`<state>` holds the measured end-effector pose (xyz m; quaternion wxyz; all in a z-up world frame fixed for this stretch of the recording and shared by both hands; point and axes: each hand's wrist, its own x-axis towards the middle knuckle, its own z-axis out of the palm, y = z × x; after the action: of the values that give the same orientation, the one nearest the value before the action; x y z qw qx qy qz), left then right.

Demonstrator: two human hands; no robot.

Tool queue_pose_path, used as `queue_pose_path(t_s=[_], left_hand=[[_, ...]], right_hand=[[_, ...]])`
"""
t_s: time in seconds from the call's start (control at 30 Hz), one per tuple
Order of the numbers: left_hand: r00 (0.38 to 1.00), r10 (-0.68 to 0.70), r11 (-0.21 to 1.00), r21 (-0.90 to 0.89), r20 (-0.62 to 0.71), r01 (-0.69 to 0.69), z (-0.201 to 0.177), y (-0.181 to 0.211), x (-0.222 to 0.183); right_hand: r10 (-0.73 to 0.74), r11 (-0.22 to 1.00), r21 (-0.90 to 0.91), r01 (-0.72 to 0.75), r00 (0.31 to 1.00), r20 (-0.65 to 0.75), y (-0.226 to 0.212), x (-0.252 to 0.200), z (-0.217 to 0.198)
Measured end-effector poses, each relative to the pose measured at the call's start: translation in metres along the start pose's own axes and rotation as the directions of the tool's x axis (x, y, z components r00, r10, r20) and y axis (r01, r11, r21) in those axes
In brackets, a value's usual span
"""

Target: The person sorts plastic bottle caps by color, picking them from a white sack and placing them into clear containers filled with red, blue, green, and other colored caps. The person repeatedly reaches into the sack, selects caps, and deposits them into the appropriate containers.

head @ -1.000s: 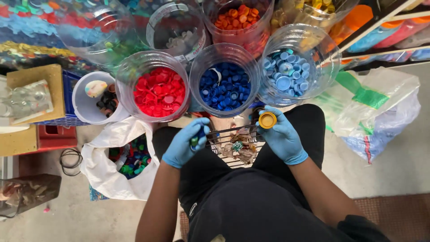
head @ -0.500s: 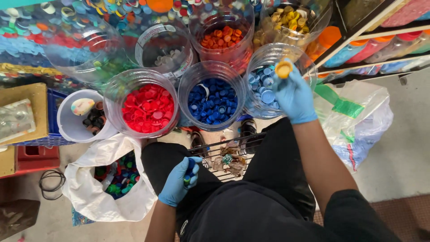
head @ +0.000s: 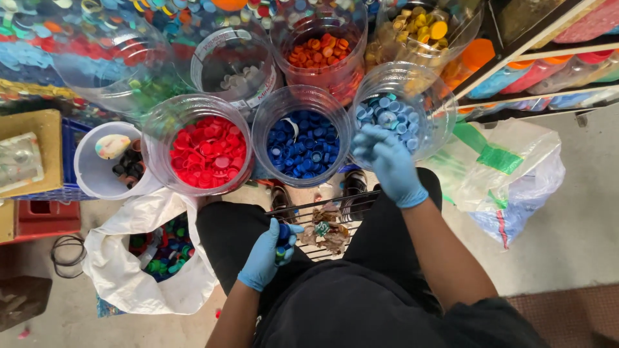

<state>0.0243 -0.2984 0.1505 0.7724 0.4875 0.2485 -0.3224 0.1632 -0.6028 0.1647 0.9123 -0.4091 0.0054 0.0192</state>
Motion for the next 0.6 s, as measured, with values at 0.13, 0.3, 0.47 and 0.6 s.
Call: queue_pose_path(t_s=[0.13,0.3,0.47,0.6], left_hand=[[0.993,0.090,0.992,0.096,-0.082,-0.082,0.003,-0.010,0.032],[0.991,0.100,0.992,0.088,-0.087,-0.092,0.035,0.006,0.039],[0.977,0.094,0.993,0.087,-0.193,-0.078,0.021,-0.018,0.069],[0.975,0.068,0.998,0.003,-0.212,-0.069,0.018,-0.025,0.066]], right_hand=[[0.195,0.824,-0.566,-0.018,0.947,0.255,0.027,-0.052,0.028],[0.157,0.582,-0.765,0.276,0.885,0.439,0.047,-0.077,0.065],[0.021,0.406,-0.744,0.530,0.809,0.588,0.046,-0.074,0.072],[0.027,0.361,-0.743,0.563,0.790,0.612,0.054,-0.074,0.073]])
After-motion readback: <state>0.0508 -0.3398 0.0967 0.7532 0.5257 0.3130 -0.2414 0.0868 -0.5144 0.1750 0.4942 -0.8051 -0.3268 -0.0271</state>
